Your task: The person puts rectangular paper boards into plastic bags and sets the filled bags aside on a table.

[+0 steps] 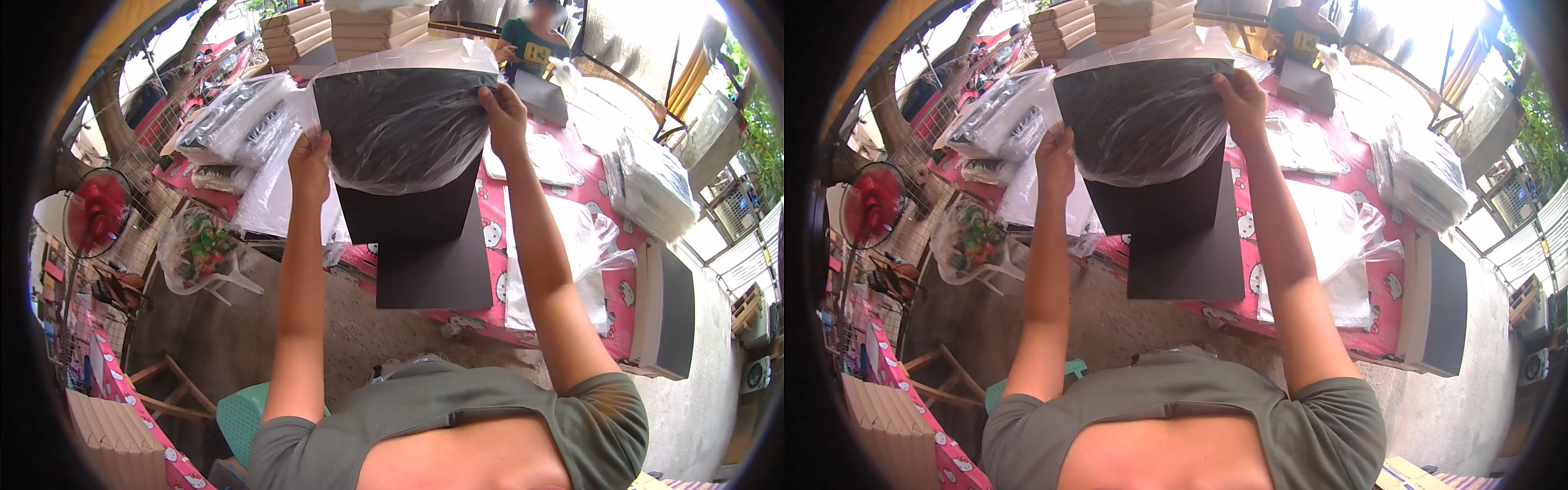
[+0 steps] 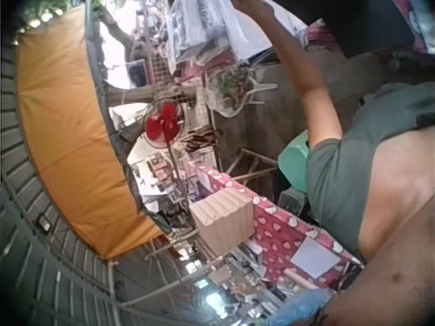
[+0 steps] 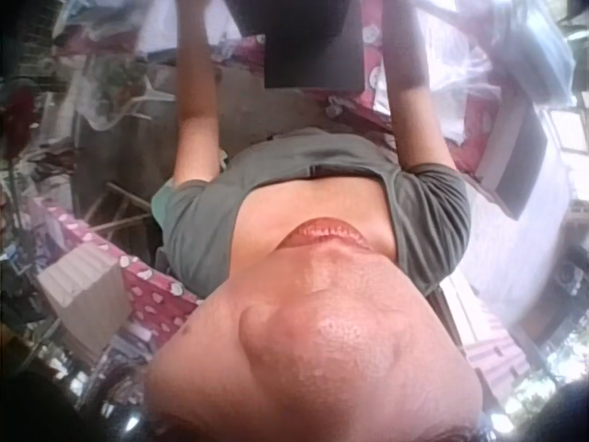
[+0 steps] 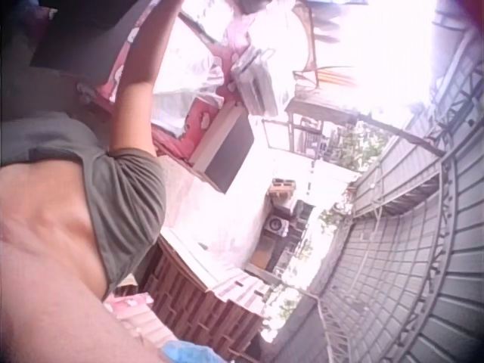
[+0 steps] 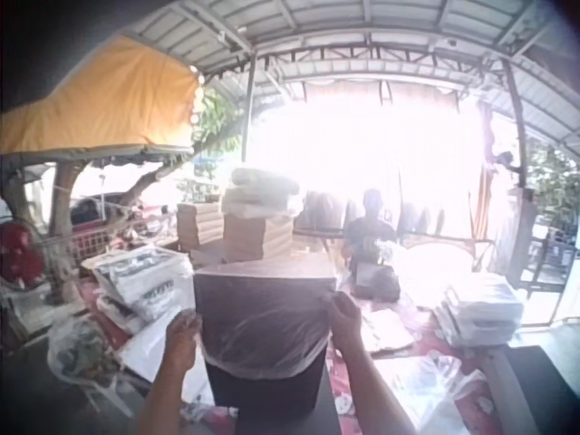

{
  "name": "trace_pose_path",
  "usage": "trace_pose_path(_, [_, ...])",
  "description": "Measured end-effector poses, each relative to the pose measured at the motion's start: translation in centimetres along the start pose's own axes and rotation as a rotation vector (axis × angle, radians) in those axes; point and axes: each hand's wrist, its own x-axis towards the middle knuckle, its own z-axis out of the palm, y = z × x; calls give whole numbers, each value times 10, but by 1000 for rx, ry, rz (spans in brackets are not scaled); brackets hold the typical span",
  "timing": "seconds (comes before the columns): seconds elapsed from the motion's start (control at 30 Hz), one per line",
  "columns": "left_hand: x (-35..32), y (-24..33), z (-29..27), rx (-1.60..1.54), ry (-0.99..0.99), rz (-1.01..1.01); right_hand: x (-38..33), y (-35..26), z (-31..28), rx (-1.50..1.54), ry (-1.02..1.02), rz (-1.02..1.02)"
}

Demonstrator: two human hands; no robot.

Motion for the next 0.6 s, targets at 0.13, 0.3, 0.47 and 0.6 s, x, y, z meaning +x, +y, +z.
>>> trace_pose_path(0.13, [0,16,12,98,-65,-51,-53,20,-26,-275,154,47])
trace_pose_path(0.3, [-37,-21,-12,214,-46,-186,-135,81,-58,-76,155,304])
trace_pose_path(0.47, [-90,-52,-48,235,22,-204,-153,48,-51,-154,139,368])
trace_pose_path(0.6, [-127,-45,-22,386,59,-266,-185,28,-71,-442,96,418])
